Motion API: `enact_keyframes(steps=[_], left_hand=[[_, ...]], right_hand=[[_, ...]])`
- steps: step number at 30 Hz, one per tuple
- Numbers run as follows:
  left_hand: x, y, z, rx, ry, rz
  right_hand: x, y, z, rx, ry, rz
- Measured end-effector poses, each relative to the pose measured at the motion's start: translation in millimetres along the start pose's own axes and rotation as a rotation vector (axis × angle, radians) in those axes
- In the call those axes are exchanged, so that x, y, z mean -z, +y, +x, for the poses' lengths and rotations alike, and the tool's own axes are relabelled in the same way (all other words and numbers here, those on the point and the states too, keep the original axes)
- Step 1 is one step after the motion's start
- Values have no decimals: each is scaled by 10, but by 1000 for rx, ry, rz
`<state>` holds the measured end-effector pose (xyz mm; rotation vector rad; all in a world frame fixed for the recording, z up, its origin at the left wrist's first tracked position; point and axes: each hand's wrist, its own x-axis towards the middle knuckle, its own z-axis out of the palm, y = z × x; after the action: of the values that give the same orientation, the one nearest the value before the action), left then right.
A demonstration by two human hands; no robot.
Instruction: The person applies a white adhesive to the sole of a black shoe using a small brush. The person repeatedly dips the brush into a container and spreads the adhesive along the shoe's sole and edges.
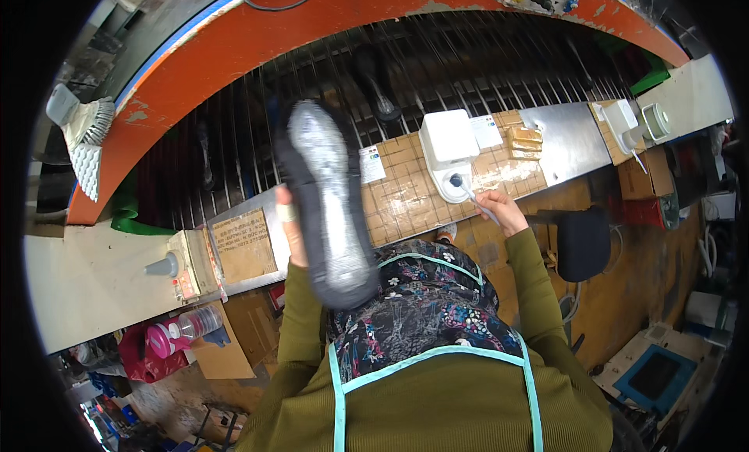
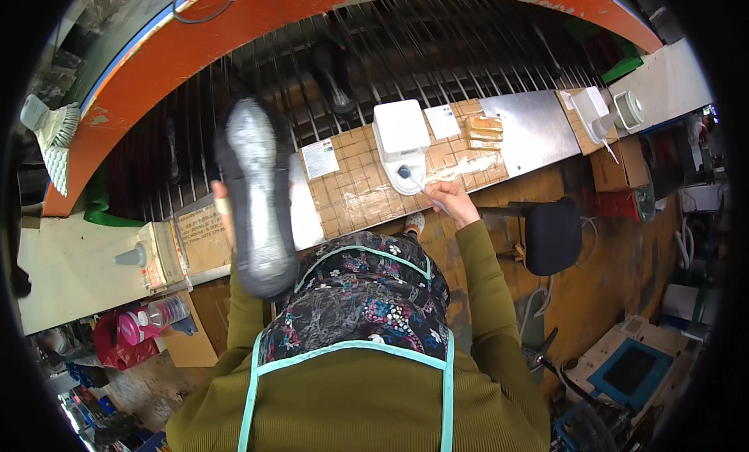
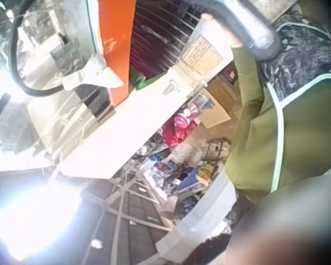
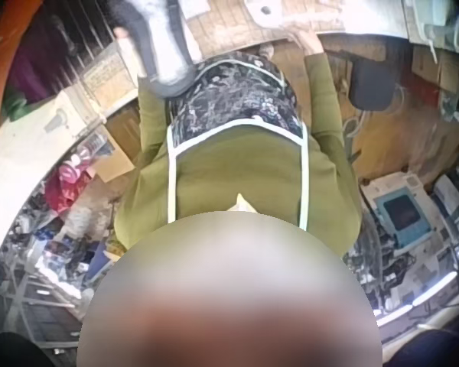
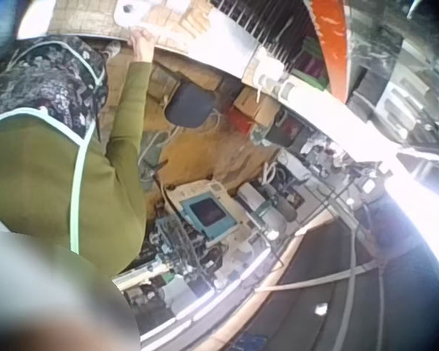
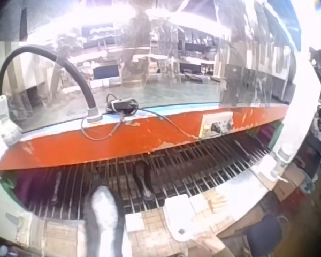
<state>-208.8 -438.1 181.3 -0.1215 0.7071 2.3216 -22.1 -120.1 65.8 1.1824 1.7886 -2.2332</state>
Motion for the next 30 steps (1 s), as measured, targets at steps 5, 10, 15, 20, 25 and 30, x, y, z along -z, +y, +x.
enact_keyframes(steps=[5, 10, 15, 20, 25, 30], left_hand=[[-232, -211, 196, 34, -172, 226], [-627, -226, 225, -126, -373, 409], [-794, -252, 163, -225, -407, 558], [-850, -204, 91, -226, -454, 559], [-869, -151, 70, -277, -452, 644], [-842, -88, 74, -325, -466, 728]], right_hand=[[-593, -869, -471, 894, 377, -393], [-969, -1536, -1148, 1283, 409, -477], [-1153, -1654, -1219, 1297, 316, -382], [-1187, -1789, -1120, 1373, 323, -405], [-1252, -1991, -1006, 1374, 321, -375], [-1263, -2195, -899, 1427, 337, -439]])
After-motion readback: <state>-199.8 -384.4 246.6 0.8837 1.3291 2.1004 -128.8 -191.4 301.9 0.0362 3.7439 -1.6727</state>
